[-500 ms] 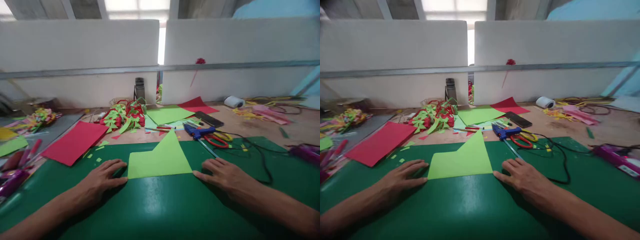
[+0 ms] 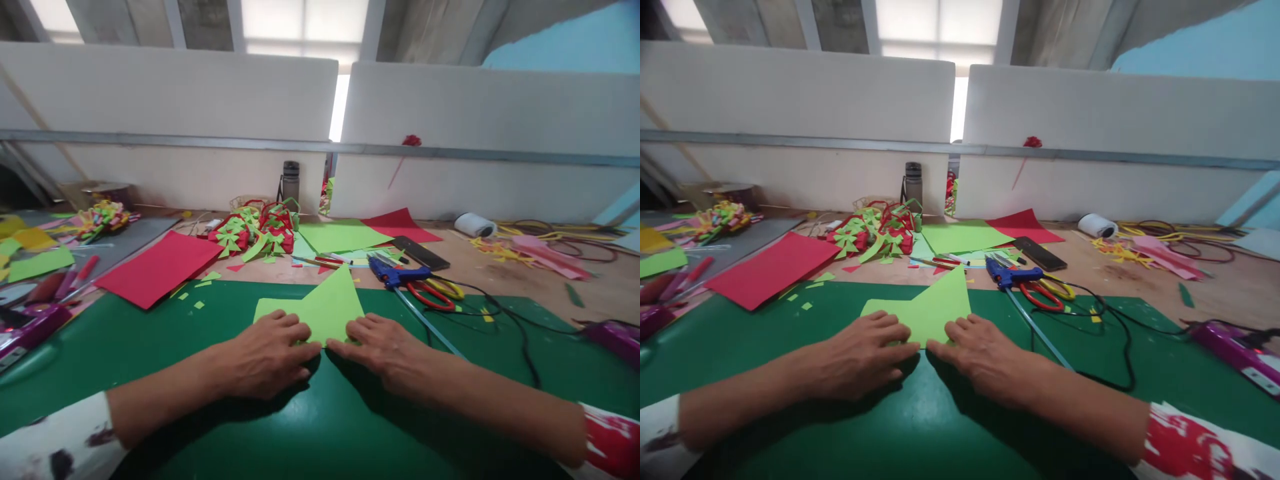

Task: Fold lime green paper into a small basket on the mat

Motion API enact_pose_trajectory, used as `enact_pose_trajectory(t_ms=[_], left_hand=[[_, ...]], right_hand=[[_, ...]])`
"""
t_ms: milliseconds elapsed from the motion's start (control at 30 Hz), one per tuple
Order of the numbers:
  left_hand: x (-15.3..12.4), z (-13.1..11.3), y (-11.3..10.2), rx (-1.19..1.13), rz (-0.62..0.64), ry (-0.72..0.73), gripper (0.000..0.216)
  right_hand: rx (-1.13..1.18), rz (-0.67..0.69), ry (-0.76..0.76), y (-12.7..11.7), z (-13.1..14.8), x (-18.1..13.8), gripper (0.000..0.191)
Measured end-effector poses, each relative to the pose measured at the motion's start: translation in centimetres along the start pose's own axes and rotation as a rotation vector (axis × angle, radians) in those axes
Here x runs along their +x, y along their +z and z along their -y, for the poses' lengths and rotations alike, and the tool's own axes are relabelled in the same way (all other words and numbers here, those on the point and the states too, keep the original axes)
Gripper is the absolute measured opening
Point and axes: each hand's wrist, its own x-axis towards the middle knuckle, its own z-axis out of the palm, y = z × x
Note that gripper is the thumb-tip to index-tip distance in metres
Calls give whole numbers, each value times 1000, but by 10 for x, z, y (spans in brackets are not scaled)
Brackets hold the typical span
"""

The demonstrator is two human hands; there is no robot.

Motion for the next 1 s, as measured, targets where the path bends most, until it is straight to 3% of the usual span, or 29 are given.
enact_pose_trajectory(t_ms=[100,433,700,1000], left_hand=[[11,-2,5,-36,44,10,26],[7,0,9,-198,69,-33,22],[-2,3,9,-284,52,-55,17],[-27,16,21,-271,-94,-56,22]], right_hand=[[25,16,-29,6,1,8,63],[-12,-64,-65,9,0,2,45],[-25,-73,13,10,-2,-24,44],[-26,-73,112,24,-9,-52,53]])
